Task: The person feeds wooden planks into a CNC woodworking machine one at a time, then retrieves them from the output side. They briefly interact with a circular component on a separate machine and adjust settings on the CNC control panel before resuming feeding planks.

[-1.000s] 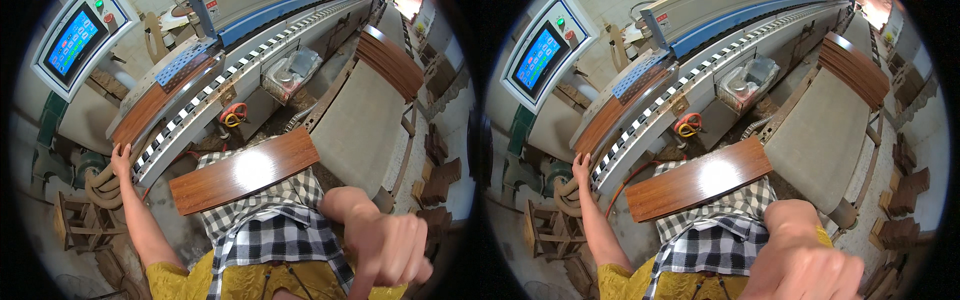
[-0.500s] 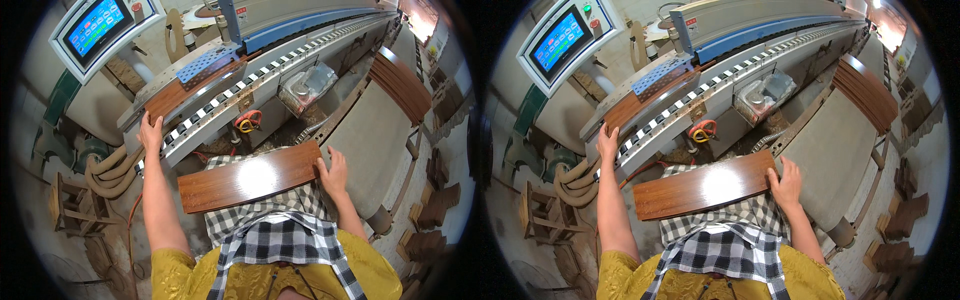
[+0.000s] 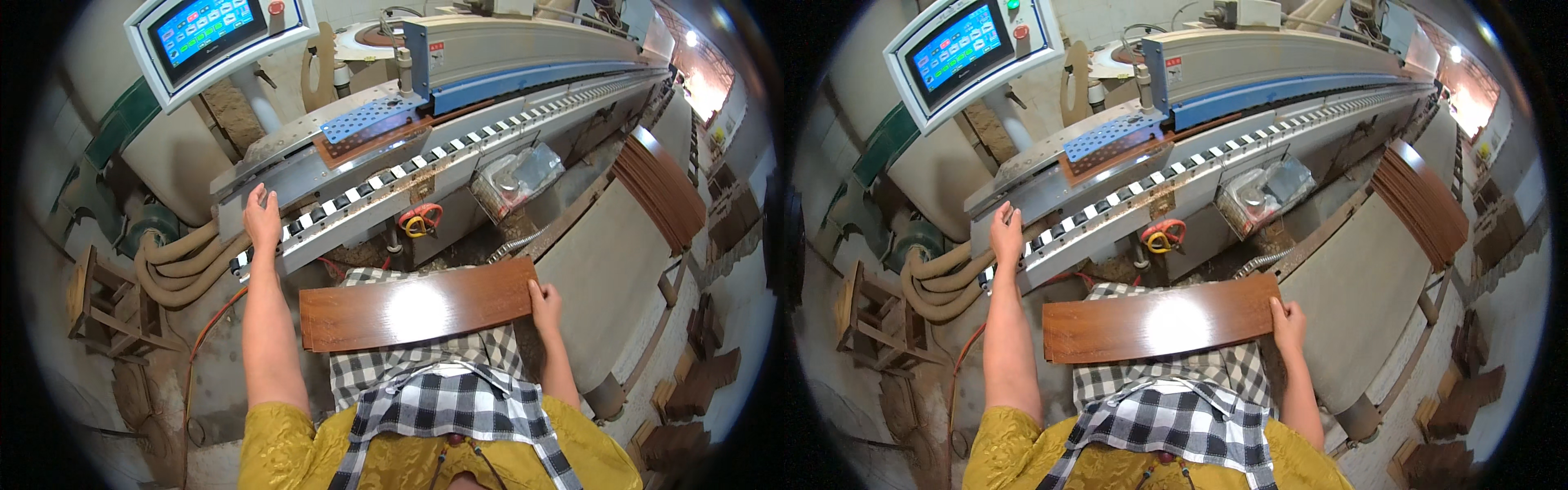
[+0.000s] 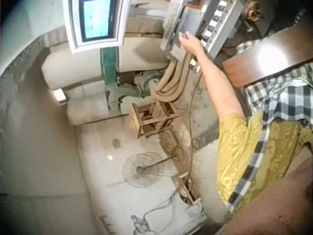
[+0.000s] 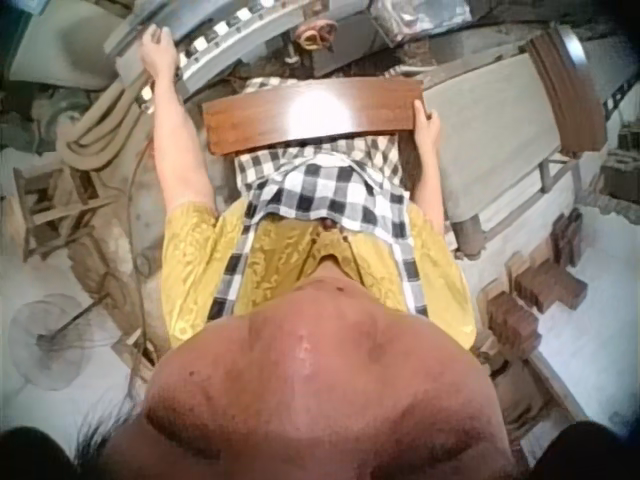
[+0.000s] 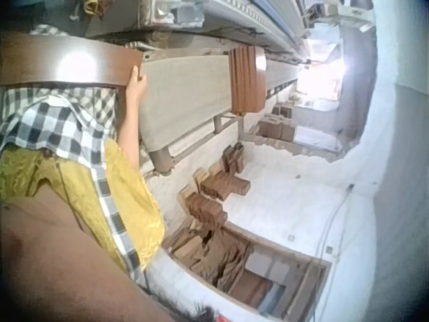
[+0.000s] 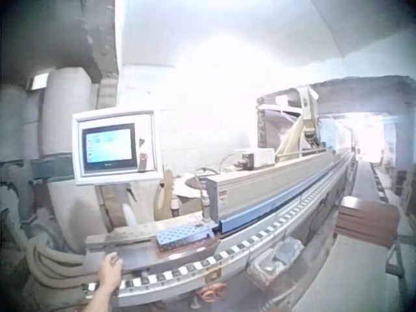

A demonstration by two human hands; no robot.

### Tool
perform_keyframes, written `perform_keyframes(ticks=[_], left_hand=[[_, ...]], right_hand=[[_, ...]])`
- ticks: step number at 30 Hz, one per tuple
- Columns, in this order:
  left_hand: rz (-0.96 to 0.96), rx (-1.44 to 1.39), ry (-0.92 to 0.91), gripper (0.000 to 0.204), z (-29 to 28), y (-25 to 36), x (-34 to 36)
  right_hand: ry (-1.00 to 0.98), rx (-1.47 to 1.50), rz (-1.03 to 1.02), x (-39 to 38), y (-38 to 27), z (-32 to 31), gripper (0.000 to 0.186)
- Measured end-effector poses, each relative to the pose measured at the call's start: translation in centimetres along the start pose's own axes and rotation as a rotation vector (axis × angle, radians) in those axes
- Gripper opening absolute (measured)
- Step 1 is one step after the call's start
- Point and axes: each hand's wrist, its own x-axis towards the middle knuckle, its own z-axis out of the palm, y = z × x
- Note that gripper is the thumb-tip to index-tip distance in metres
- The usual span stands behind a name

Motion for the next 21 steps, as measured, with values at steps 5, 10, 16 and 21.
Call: perform_keyframes(ticks=[5,10,16,21], left_hand=[[0.003,-0.047,0.026,0.038,-0.5,0.1,-0.2],[-0.051,-0.142,-0.007,0.037,-1.0,0.8,-0.4],[-0.036,-0.485,-0.234,0.040,-4.7,2.1,-2.5],[0.067,-0.394,-0.365,0.048,-10.1,5.4,-6.7]], right_hand=[[-0.412,0.863,0.360,-0.2,-2.6,-4.1,0.028],[-0.628,1.097,0.356,-0.7,-1.9,-4.3,0.035],[-0.524,1.212,0.277,-0.1,-3.0,-3.4,0.033],[-0.501,1.312,0.273,2.1,-8.3,-1.5,0.030]])
